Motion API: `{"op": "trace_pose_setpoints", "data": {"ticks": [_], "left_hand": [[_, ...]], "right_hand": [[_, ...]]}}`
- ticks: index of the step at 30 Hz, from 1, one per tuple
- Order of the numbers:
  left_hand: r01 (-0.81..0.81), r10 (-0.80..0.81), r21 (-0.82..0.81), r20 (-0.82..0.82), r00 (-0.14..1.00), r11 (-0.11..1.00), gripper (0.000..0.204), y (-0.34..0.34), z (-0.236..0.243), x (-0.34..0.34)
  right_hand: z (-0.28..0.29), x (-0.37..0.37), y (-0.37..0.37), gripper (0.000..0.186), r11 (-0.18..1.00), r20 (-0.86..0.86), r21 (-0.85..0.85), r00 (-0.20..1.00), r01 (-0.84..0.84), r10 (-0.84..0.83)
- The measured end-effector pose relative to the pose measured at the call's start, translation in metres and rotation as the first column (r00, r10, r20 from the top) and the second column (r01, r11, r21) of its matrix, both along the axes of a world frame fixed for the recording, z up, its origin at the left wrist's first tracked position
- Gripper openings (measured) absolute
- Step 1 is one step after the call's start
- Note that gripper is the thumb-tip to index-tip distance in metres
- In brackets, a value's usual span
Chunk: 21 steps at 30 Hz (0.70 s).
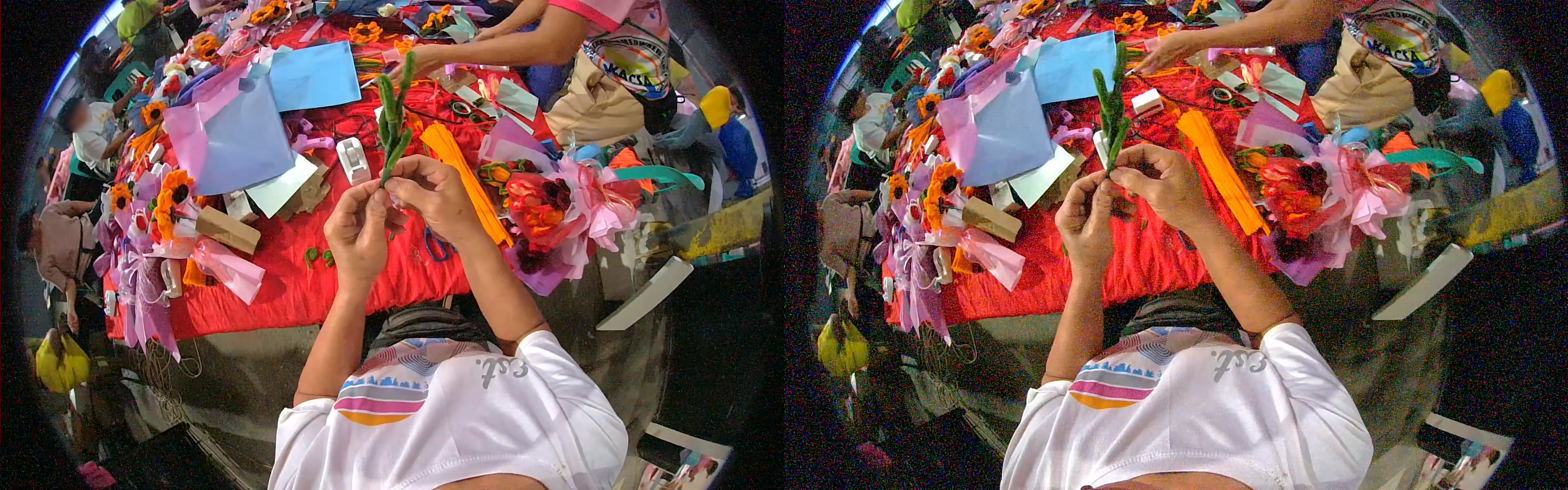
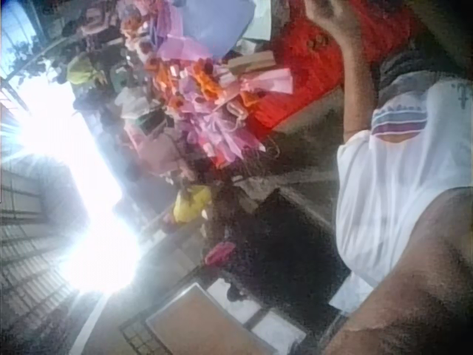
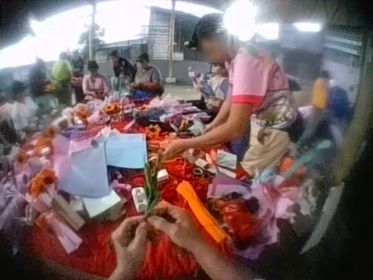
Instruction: The person is assembling a decorative plant by attaching small green fabric leaves to a central stem. They wrap green tape around the stem to secure each leaf and then attach a green circular base to the bottom.
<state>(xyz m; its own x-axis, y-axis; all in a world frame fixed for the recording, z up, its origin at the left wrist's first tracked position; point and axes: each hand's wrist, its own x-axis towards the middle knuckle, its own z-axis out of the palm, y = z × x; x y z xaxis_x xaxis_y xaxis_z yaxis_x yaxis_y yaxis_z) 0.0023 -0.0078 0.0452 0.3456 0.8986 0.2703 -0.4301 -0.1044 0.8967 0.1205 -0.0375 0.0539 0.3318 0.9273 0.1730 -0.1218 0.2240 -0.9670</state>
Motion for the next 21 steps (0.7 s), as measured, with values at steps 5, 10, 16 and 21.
{"op": "trace_pose_setpoints", "data": {"ticks": [5,10,16,21], "left_hand": [[-0.128,0.145,0.118,-0.149,0.978,0.985,0.010,-0.001,-0.002,0.005],[-0.240,0.423,0.543,-0.239,0.874,0.804,0.009,0.006,-0.014,0.004],[-0.163,0.185,0.125,-0.187,0.965,0.979,0.009,0.003,-0.013,0.003],[-0.073,0.068,-0.027,-0.154,0.986,0.997,0.013,0.001,-0.005,-0.002]], "right_hand": [[-0.003,0.000,0.001,0.008,0.999,0.006,0.012,0.999,0.037,-0.037],[-0.007,-0.003,0.003,0.007,0.998,0.036,-0.033,0.998,0.059,-0.058],[-0.008,-0.001,0.001,0.010,0.997,0.135,-0.038,0.989,0.072,-0.066],[-0.009,0.002,0.001,0.013,0.999,0.112,-0.016,0.993,0.029,-0.027]]}}
